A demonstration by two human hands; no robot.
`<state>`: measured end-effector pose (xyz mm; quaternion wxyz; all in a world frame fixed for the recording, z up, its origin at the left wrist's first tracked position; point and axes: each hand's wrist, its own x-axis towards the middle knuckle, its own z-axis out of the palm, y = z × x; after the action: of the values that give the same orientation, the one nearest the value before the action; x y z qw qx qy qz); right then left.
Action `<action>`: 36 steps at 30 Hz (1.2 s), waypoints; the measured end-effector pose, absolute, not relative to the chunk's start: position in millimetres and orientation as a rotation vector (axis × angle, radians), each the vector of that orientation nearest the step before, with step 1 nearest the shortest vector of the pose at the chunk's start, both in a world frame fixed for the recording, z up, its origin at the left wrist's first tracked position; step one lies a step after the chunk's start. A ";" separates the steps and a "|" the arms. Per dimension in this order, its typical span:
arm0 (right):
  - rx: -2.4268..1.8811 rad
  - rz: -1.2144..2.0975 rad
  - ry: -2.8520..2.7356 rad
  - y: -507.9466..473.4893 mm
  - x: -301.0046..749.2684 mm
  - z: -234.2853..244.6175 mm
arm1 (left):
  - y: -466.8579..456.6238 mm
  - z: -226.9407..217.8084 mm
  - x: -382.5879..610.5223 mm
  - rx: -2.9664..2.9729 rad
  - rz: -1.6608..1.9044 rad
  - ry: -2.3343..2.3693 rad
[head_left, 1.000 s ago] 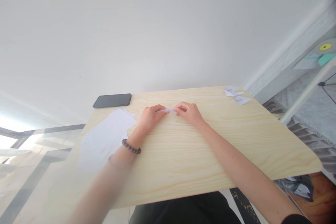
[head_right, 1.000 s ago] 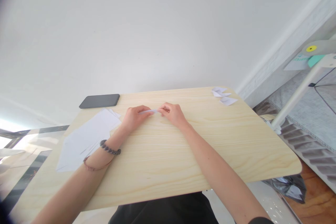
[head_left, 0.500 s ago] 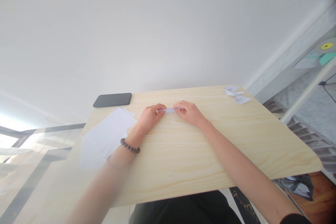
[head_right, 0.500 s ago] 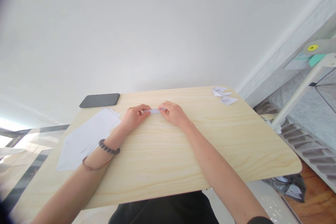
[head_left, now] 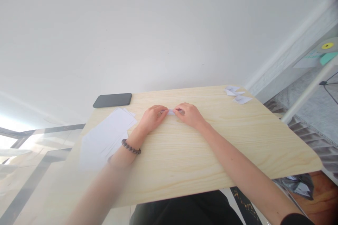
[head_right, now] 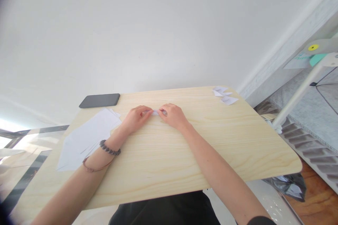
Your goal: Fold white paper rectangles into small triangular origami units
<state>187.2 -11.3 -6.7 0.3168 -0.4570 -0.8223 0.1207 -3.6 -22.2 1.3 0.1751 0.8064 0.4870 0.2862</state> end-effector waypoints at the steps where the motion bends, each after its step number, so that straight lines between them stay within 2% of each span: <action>1: -1.213 0.302 -2.156 -11.8 186.1 -7.2 | -22.1 0.8 -3.4 2.281 0.815 1.398; 12: -1.263 0.168 -2.134 -13.1 182.5 -8.3 | -21.8 -3.5 -0.4 2.349 0.874 1.334; 36: -1.259 0.223 -2.169 -16.6 179.7 -8.6 | -24.4 0.1 0.3 2.340 0.738 1.468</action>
<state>179.7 -16.6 -8.6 0.3069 -0.4758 -0.8200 0.0842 0.3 -24.4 0.1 0.1407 0.8103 0.5083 0.2555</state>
